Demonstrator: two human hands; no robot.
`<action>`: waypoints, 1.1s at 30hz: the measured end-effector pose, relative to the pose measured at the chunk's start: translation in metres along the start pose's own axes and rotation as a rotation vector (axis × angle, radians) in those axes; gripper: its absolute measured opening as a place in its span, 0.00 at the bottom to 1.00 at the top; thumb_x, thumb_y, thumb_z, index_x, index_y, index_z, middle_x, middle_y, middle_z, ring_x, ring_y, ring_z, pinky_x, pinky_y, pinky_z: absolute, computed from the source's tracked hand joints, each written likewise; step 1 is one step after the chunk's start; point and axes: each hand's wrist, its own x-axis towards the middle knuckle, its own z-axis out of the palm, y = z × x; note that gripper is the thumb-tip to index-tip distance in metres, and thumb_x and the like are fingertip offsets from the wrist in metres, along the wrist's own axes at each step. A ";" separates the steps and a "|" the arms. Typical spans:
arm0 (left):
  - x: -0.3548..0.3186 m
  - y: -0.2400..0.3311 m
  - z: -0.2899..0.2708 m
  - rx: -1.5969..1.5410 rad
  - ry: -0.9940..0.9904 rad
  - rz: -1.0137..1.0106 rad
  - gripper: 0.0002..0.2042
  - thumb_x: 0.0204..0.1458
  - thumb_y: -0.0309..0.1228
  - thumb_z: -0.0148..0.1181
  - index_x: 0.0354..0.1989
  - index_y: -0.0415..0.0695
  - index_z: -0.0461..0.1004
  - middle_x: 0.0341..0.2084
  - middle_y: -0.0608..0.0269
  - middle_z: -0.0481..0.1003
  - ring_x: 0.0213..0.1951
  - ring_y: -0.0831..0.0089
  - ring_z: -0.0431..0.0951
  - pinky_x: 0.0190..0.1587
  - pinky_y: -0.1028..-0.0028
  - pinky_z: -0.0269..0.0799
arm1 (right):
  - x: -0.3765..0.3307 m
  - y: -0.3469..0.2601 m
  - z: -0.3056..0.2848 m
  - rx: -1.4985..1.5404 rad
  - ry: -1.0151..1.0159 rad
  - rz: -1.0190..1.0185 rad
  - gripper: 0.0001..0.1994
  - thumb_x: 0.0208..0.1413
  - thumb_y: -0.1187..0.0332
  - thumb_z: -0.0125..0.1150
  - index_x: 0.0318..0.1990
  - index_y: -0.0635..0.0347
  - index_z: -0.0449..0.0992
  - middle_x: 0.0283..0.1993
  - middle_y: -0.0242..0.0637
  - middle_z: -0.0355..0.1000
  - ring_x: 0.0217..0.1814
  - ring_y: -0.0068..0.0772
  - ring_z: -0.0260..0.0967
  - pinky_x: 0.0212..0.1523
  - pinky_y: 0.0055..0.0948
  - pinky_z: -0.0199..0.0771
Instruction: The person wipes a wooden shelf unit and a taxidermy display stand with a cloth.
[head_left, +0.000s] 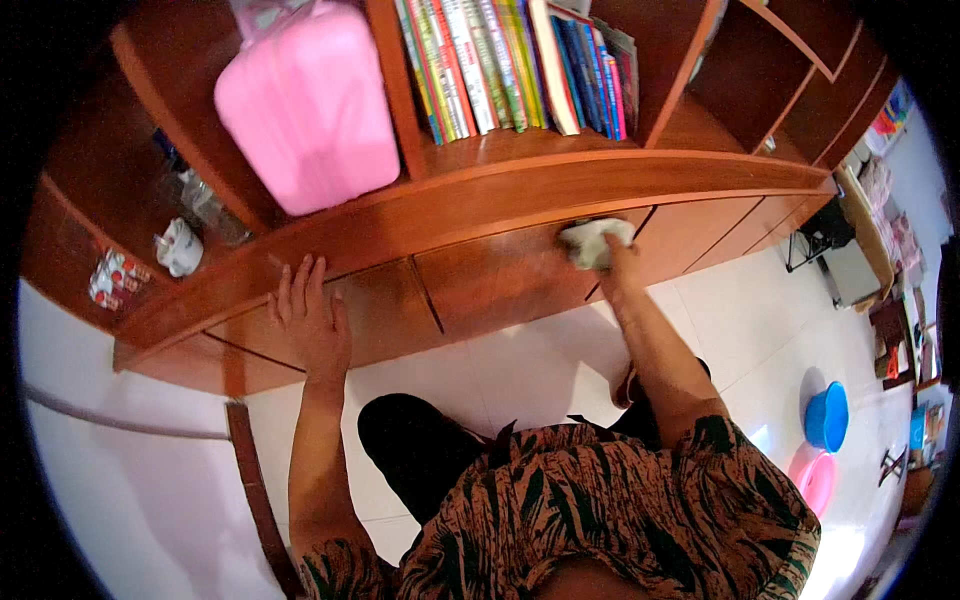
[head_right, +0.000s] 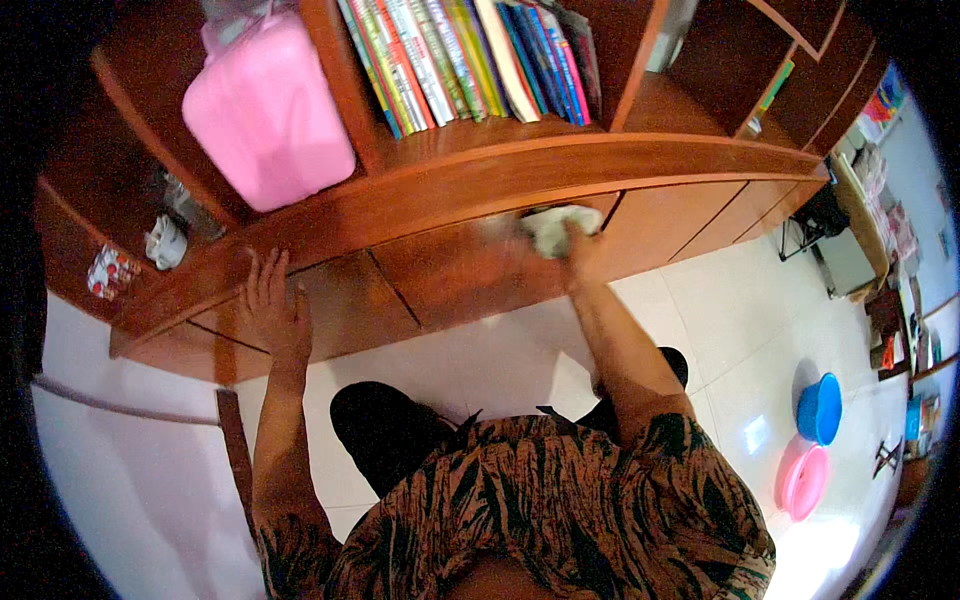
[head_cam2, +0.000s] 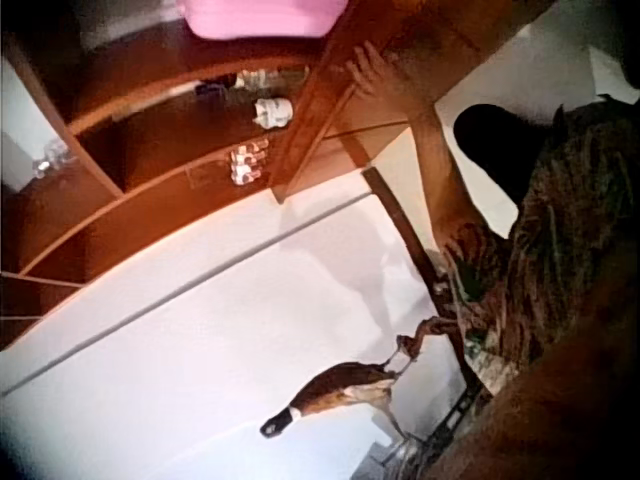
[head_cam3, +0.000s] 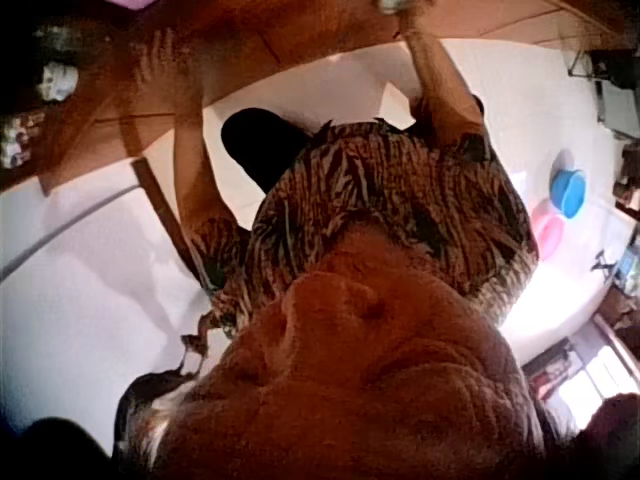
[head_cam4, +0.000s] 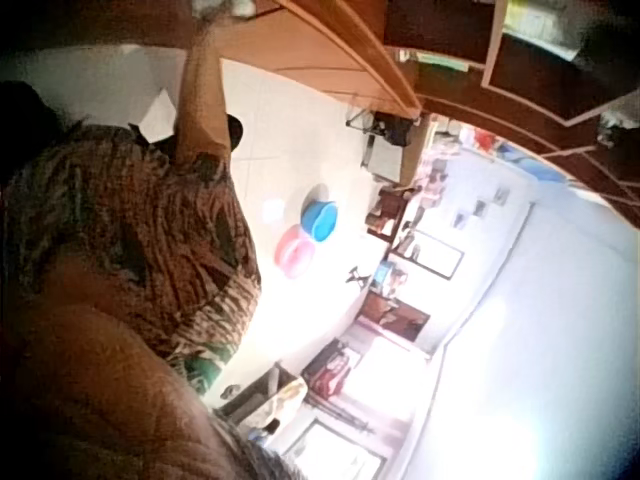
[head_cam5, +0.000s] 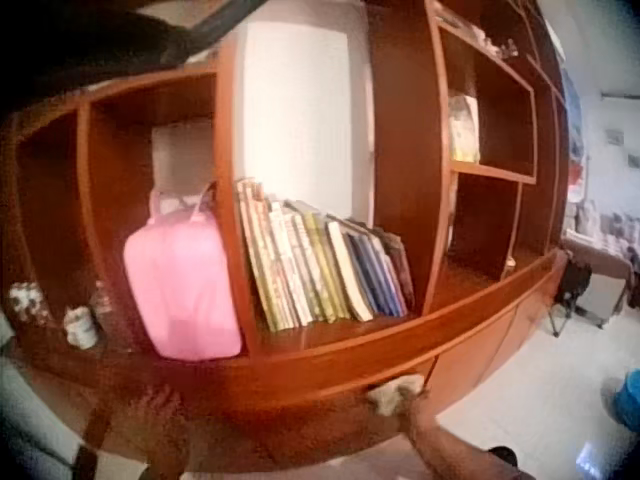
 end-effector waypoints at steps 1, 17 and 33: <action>-0.003 -0.001 -0.001 -0.007 -0.004 -0.034 0.23 0.53 0.30 0.53 0.60 0.49 0.66 0.60 0.61 0.65 0.65 0.57 0.57 0.67 0.53 0.43 | 0.013 -0.008 -0.007 0.123 -0.102 -0.012 0.13 0.57 0.72 0.56 0.49 0.64 0.69 0.46 0.44 0.71 0.45 0.42 0.73 0.41 0.39 0.80; -0.001 0.004 0.022 -0.156 0.063 -0.100 0.35 0.37 0.21 0.58 0.61 0.47 0.63 0.61 0.60 0.62 0.65 0.53 0.57 0.63 0.56 0.57 | -0.118 0.115 0.153 0.155 -0.210 0.474 0.15 0.58 0.75 0.53 0.53 0.58 0.66 0.53 0.42 0.69 0.53 0.40 0.70 0.51 0.44 0.76; -0.007 0.002 0.017 -0.134 0.065 -0.147 0.34 0.39 0.17 0.53 0.62 0.45 0.61 0.63 0.61 0.59 0.66 0.55 0.54 0.63 0.62 0.60 | 0.025 -0.010 -0.017 0.178 -0.181 0.066 0.20 0.64 0.63 0.42 0.59 0.62 0.63 0.58 0.42 0.66 0.59 0.41 0.65 0.57 0.39 0.71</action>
